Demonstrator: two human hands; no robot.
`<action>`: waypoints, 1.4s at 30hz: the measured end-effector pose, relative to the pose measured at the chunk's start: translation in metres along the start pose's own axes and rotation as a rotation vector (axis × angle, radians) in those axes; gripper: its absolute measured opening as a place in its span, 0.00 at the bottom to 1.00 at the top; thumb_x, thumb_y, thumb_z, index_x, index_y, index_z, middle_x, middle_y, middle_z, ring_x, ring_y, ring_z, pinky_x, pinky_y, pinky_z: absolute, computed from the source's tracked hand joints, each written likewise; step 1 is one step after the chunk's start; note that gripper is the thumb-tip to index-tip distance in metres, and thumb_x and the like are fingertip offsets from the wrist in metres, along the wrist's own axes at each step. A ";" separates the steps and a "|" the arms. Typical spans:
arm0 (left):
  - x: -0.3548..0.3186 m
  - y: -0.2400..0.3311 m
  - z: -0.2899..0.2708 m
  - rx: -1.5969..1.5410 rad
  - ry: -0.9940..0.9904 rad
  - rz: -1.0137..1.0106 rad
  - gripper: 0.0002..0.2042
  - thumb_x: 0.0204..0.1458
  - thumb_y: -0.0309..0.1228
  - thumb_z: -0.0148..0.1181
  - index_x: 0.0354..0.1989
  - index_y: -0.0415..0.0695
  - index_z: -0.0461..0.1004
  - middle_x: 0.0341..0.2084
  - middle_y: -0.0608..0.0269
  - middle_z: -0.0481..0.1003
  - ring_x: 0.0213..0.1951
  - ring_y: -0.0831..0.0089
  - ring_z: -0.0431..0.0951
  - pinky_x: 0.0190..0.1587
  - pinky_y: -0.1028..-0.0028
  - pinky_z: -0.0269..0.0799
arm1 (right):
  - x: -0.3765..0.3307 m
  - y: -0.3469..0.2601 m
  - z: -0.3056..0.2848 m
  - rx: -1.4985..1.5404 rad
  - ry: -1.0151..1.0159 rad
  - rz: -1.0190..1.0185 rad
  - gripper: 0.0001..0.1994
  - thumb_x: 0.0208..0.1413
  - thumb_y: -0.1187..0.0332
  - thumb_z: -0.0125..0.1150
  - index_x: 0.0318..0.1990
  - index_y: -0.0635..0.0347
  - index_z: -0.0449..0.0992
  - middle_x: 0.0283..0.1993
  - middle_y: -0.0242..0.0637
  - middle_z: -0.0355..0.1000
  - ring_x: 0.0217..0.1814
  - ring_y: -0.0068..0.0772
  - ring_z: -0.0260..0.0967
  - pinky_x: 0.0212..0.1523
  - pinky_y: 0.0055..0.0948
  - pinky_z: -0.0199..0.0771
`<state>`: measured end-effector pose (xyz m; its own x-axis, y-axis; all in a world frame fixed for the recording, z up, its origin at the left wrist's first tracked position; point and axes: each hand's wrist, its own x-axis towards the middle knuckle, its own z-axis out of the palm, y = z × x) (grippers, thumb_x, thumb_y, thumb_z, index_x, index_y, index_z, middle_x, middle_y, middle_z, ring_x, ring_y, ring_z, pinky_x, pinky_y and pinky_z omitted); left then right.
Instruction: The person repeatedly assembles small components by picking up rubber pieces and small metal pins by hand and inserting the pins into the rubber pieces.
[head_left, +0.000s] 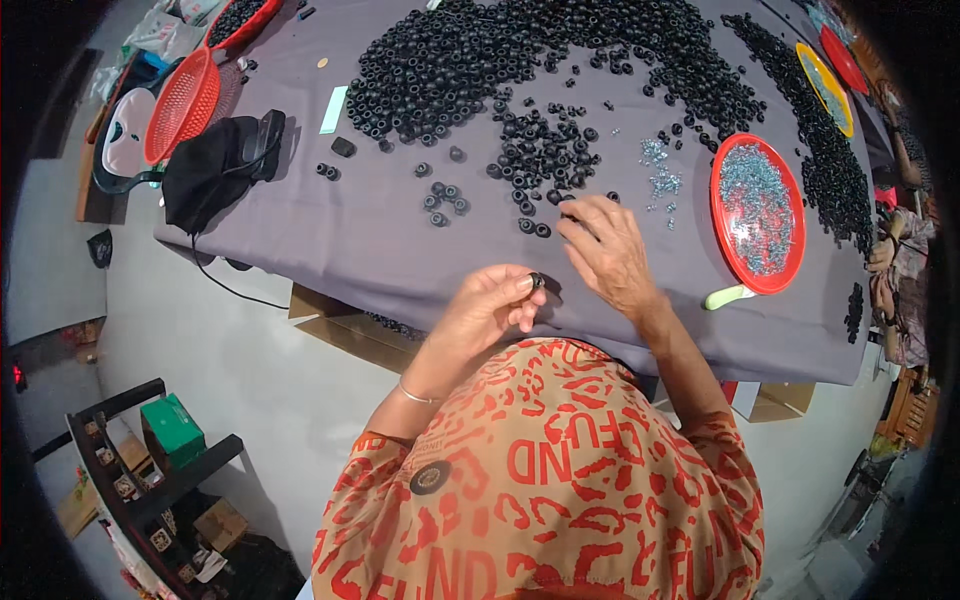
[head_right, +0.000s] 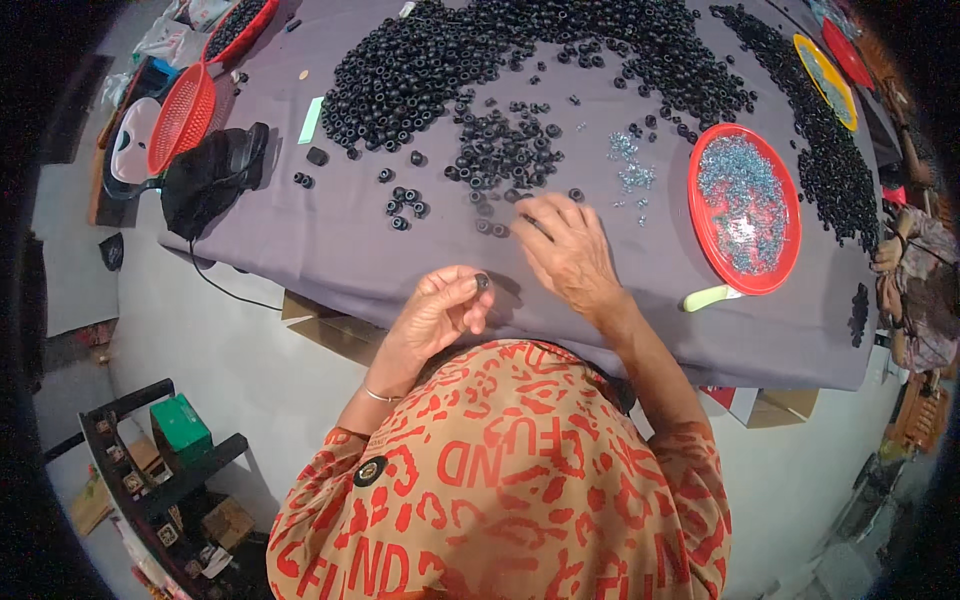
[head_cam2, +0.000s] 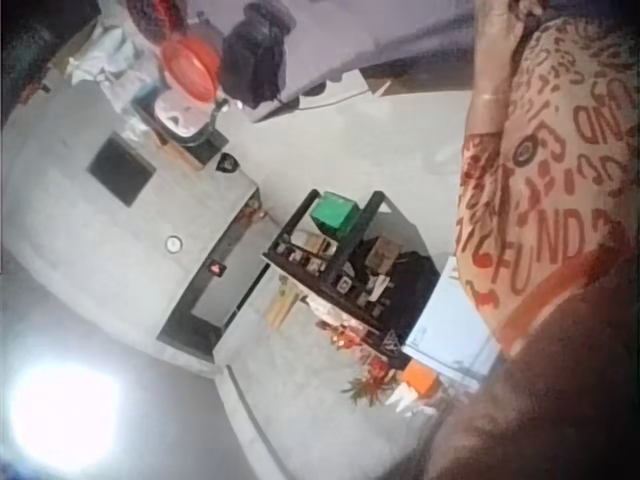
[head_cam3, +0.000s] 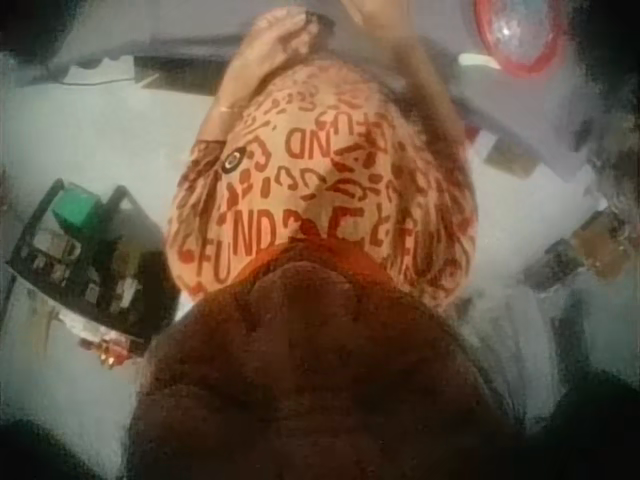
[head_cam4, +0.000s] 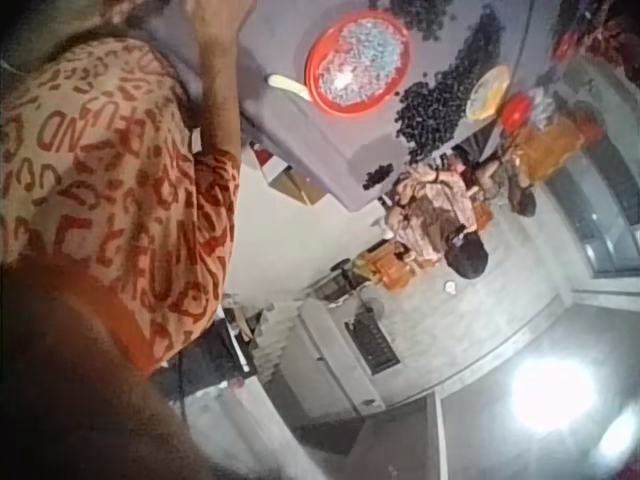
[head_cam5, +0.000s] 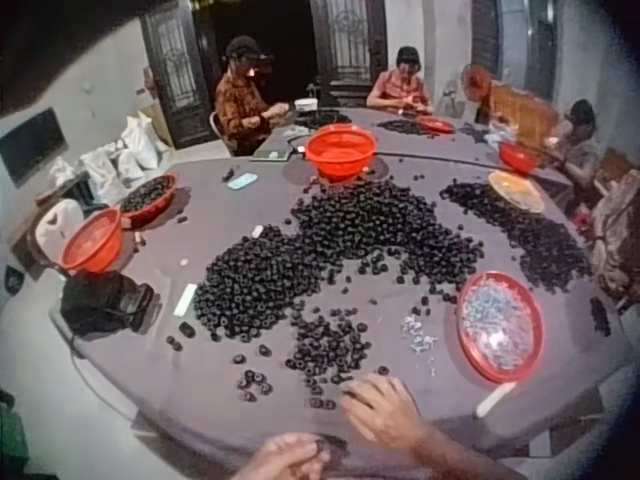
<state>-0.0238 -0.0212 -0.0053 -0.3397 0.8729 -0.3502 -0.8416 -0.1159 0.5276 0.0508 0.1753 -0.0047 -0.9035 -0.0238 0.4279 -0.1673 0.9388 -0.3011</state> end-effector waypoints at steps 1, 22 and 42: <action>0.001 0.000 0.000 -0.001 0.001 0.000 0.09 0.55 0.30 0.52 0.36 0.35 0.71 0.27 0.60 0.74 0.24 0.80 0.73 0.26 0.79 0.73 | -0.001 -0.001 -0.004 0.035 0.002 0.021 0.16 0.38 0.74 0.62 0.39 0.58 0.72 0.47 0.33 0.66 0.52 0.39 0.61 0.47 0.35 0.60; 0.000 -0.001 0.005 -0.016 0.040 0.009 0.08 0.55 0.30 0.54 0.36 0.37 0.70 0.27 0.61 0.74 0.23 0.81 0.72 0.25 0.80 0.73 | 0.038 -0.006 -0.007 0.425 0.092 0.326 0.06 0.45 0.76 0.58 0.33 0.58 0.74 0.33 0.29 0.70 0.36 0.26 0.66 0.35 0.29 0.64; -0.001 0.007 0.058 -0.131 -0.084 0.005 0.08 0.55 0.28 0.53 0.36 0.36 0.69 0.27 0.57 0.74 0.23 0.78 0.73 0.24 0.79 0.75 | -0.021 -0.049 -0.069 1.236 0.216 0.625 0.13 0.45 0.87 0.58 0.39 0.69 0.69 0.36 0.36 0.69 0.38 0.21 0.67 0.40 0.19 0.69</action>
<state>-0.0049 0.0051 0.0437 -0.3122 0.9081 -0.2791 -0.8895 -0.1762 0.4216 0.1052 0.1536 0.0597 -0.8976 0.4395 0.0332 -0.1020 -0.1340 -0.9857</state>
